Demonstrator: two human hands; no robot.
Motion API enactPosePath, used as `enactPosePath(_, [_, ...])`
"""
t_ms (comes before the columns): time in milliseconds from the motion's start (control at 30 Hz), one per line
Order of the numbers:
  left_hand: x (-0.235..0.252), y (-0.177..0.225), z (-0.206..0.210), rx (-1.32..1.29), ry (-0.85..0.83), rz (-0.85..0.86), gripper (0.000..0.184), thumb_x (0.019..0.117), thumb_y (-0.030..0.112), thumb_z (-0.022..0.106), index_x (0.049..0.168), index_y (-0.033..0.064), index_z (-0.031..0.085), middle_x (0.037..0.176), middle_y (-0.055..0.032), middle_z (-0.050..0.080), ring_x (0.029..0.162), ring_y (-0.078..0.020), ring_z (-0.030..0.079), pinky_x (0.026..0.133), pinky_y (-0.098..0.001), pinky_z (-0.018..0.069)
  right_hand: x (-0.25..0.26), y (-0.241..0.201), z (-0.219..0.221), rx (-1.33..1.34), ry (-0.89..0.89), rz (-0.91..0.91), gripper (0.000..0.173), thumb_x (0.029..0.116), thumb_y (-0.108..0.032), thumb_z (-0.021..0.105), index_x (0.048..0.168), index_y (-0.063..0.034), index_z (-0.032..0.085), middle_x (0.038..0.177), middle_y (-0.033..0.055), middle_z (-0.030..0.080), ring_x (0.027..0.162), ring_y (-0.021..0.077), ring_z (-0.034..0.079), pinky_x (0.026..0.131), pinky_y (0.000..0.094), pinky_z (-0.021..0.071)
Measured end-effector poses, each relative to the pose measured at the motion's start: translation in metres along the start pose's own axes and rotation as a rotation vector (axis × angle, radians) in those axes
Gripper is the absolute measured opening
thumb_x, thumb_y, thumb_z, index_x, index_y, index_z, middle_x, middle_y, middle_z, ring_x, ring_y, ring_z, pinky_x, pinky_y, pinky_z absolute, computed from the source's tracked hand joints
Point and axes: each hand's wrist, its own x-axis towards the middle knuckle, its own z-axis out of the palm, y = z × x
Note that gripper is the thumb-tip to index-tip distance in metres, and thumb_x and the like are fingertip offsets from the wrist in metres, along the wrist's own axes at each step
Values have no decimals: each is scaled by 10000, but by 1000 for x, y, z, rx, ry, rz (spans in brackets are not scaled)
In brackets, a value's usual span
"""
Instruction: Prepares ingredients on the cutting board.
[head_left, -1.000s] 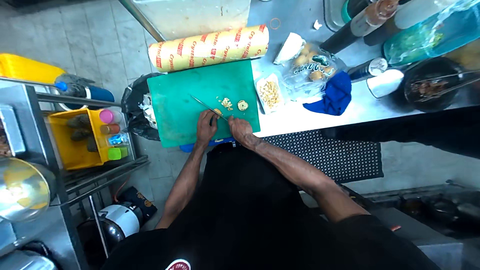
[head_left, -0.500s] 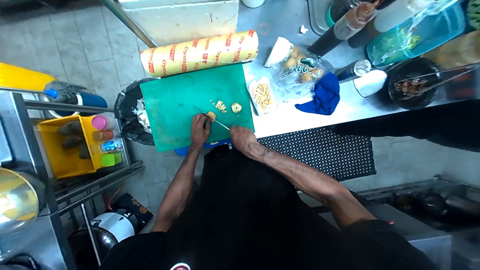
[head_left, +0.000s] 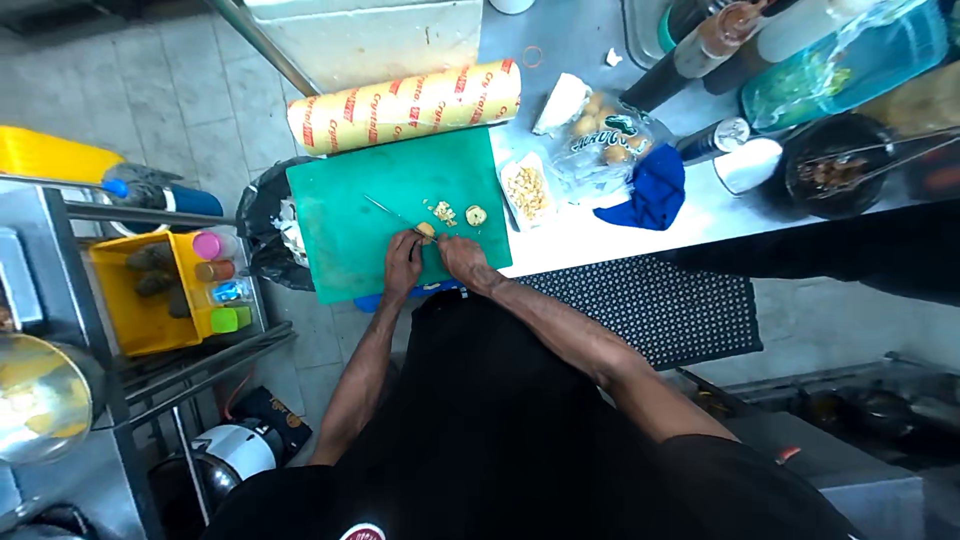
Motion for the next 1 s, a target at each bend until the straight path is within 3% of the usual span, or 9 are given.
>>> enactPosePath(67, [8, -4, 2, 20, 20, -6, 169, 1019, 119, 612, 1141, 40, 698, 1275, -146, 639, 1237, -272, 607, 1059, -422, 514, -5, 0, -9, 6, -14, -5, 226, 1071, -178, 463, 1168, -34, 607, 1020, 210, 687, 969, 400, 708, 740, 540, 583])
enactPosePath(167, [10, -10, 6, 44, 35, -31, 122, 997, 134, 655, 1069, 43, 695, 1201, -147, 652, 1184, -292, 621, 1034, -439, 519, -30, -2, -23, -13, -44, 17, 180, 1032, -130, 507, 1136, -41, 624, 1004, 199, 691, 941, 392, 710, 708, 539, 584])
enactPosePath(367, [5, -7, 0, 54, 0, -9, 142, 1010, 115, 611, 1078, 35, 708, 1230, -157, 652, 1227, -317, 598, 1064, -454, 493, -73, 10, -26, -65, -109, 77, 151, 992, -114, 594, 1119, -42, 630, 991, 200, 685, 907, 395, 705, 671, 539, 578])
enactPosePath(533, [5, -13, 7, 58, 26, -48, 162, 1017, 123, 614, 1095, 33, 723, 1218, -147, 675, 1216, -291, 620, 1070, -421, 501, -42, 13, 4, -56, -105, 78, 233, 1077, -199, 462, 1180, -39, 596, 1027, 216, 687, 945, 411, 711, 710, 550, 583])
enactPosePath(667, [5, -10, 4, 59, 7, -43, 170, 1022, 119, 607, 1091, 13, 720, 1217, -156, 678, 1212, -300, 622, 1068, -433, 501, -12, -7, 13, -9, 0, 44, 191, 1029, -94, 510, 1187, -27, 592, 1016, 217, 688, 921, 417, 712, 693, 550, 588])
enactPosePath(800, [7, -15, -4, 73, -61, 40, 188, 1023, 110, 607, 1147, 10, 707, 1249, -165, 662, 1236, -318, 607, 1080, -450, 492, -4, -15, 2, 46, -8, 21, 204, 1028, -85, 515, 1202, -25, 603, 1040, 218, 691, 964, 411, 709, 719, 554, 588])
enactPosePath(900, [17, -17, -12, 68, -128, 47, 194, 1010, 127, 642, 1157, 10, 686, 1227, -176, 667, 1204, -320, 631, 1065, -459, 507, -16, -7, -12, 44, -20, -22, 218, 1046, -154, 499, 1173, -32, 628, 1026, 216, 690, 953, 410, 706, 719, 556, 581])
enactPosePath(1000, [27, -18, -23, 47, -194, 73, 271, 993, 139, 679, 1204, -7, 592, 1156, -184, 655, 1057, -290, 678, 971, -437, 564, -37, 6, -30, 55, 8, -10, 349, 1100, -318, 423, 1161, -49, 637, 1013, 213, 689, 963, 411, 704, 743, 564, 578])
